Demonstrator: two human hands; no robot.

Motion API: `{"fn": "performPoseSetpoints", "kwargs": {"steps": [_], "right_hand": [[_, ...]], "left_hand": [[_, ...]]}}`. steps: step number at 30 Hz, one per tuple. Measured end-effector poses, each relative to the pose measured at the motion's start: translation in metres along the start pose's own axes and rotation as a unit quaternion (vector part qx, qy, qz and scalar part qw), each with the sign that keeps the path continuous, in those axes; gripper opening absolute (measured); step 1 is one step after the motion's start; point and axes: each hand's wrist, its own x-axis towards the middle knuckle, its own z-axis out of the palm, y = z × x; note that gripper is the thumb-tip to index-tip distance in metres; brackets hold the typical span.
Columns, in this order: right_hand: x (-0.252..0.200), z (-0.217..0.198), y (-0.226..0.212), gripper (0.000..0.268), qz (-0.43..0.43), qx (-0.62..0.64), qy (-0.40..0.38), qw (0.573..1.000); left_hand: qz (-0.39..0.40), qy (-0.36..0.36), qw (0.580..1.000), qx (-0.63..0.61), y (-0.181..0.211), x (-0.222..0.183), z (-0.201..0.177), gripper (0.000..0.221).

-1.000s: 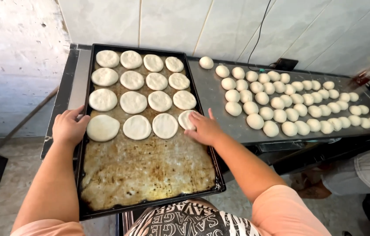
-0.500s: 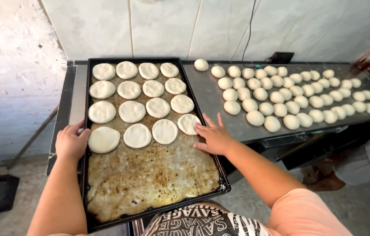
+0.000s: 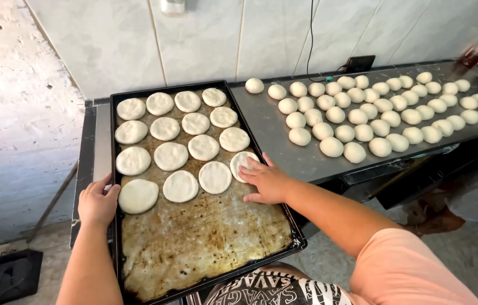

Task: Shaping and arranging dough balls on a baking tray

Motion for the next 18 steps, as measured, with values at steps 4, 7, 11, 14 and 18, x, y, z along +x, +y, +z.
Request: {"fn": "performPoseSetpoints", "kwargs": {"steps": [4,7,11,14,18], "right_hand": [[0.011,-0.022,0.005,0.092,0.013,0.016,0.042,0.999],[0.012,0.006,-0.003,0.091,-0.010,0.014,0.030,0.999],[0.004,-0.004,-0.005,0.091,-0.024,-0.023,0.029,0.999],[-0.010,-0.016,-0.017,0.079,-0.027,-0.029,0.022,0.999],[-0.016,-0.015,-0.014,0.088,0.021,-0.006,0.018,1.000]], "left_hand": [[-0.005,0.008,1.000,-0.003,0.005,-0.002,0.000,0.056],[-0.008,0.006,1.000,-0.013,0.008,-0.003,-0.001,0.056],[-0.008,0.007,1.000,-0.016,0.004,-0.001,0.001,0.056],[-0.009,0.011,1.000,0.003,-0.002,-0.003,0.010,0.057],[0.009,0.014,1.000,0.008,0.002,0.005,0.001,0.056]]}}
